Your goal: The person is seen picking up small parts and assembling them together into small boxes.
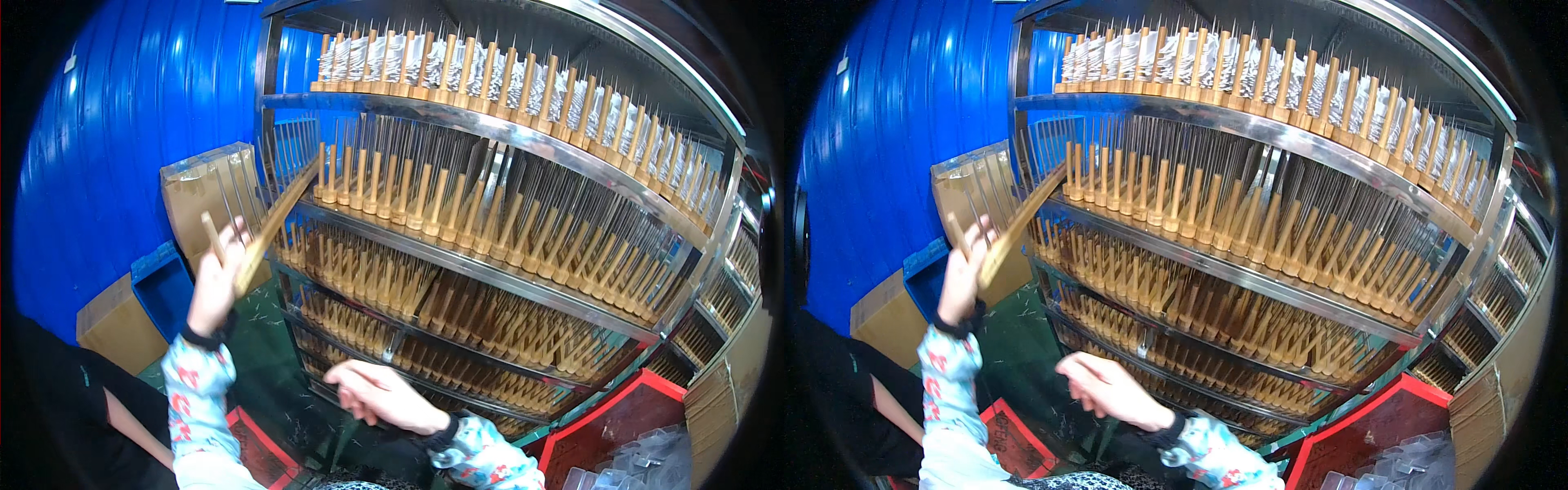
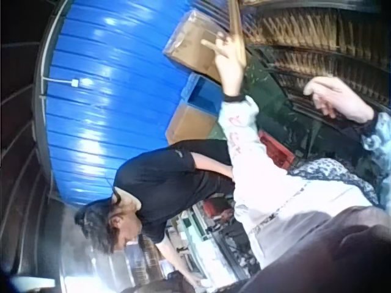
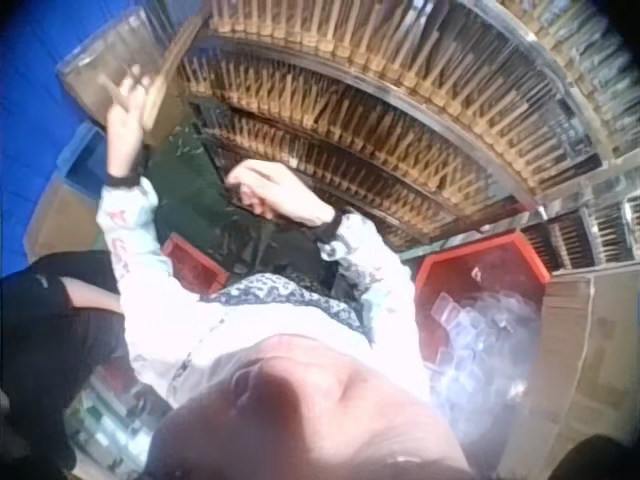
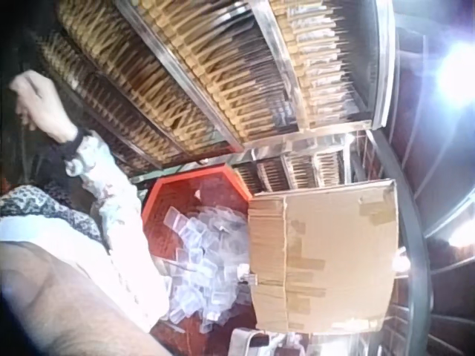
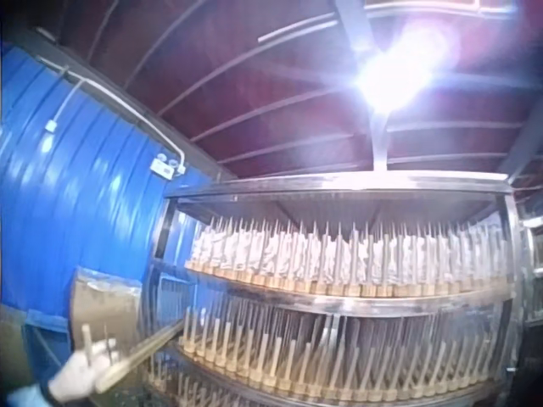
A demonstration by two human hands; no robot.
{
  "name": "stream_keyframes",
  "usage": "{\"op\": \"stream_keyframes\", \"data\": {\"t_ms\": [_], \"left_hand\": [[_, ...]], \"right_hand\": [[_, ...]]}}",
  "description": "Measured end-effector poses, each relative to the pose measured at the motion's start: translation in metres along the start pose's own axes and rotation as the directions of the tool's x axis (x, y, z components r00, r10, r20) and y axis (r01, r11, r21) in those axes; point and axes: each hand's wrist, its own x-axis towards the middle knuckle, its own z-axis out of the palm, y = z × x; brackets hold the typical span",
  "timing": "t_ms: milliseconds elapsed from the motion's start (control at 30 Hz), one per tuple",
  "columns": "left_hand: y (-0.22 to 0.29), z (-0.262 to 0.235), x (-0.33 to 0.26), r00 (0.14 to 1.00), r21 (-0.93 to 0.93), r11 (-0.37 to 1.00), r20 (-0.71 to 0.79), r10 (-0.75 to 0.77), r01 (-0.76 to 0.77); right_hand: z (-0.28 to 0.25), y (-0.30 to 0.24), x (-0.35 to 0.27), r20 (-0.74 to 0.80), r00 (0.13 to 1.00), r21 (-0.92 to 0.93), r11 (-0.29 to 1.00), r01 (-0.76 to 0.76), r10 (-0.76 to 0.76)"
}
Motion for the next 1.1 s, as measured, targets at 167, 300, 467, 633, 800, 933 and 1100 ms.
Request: {"op": "stream_keyframes", "data": {"t_ms": [167,300,467,633,800,933,1100], "left_hand": [[-0.035,-0.036,0.126,0.911,0.012,0.999,0.410,-0.041,0.040],[-0.090,0.015,0.199,0.974,0.461,0.886,0.219,-0.060,-0.049],[-0.080,0.080,0.216,0.992,0.868,0.497,0.084,-0.093,-0.028],[-0.072,0.071,0.220,0.970,0.758,0.649,0.195,-0.144,-0.056],[0.016,0.038,0.258,0.816,0.439,0.794,-0.199,0.543,-0.421],[0.059,0.060,0.329,0.964,-0.045,0.968,-0.117,0.239,-0.246],[0.069,0.076,0.348,0.990,-0.142,0.984,-0.109,0.091,-0.106]], "right_hand": [[-0.055,0.038,-0.029,-0.206,0.975,0.022,0.996,-0.082,0.085],[-0.072,0.069,-0.048,-0.297,0.937,0.047,0.983,-0.178,0.184],[-0.087,0.092,-0.073,-0.377,0.890,0.148,0.965,-0.217,0.257],[-0.092,0.114,-0.066,-0.423,0.879,0.164,0.973,-0.165,0.220],[-0.091,0.125,-0.061,-0.322,0.906,0.157,0.959,-0.234,0.274],[-0.086,0.138,-0.058,-0.356,0.912,0.147,0.976,-0.163,0.206],[-0.071,0.133,-0.068,-0.511,0.859,0.074,0.997,0.017,0.024]]}}
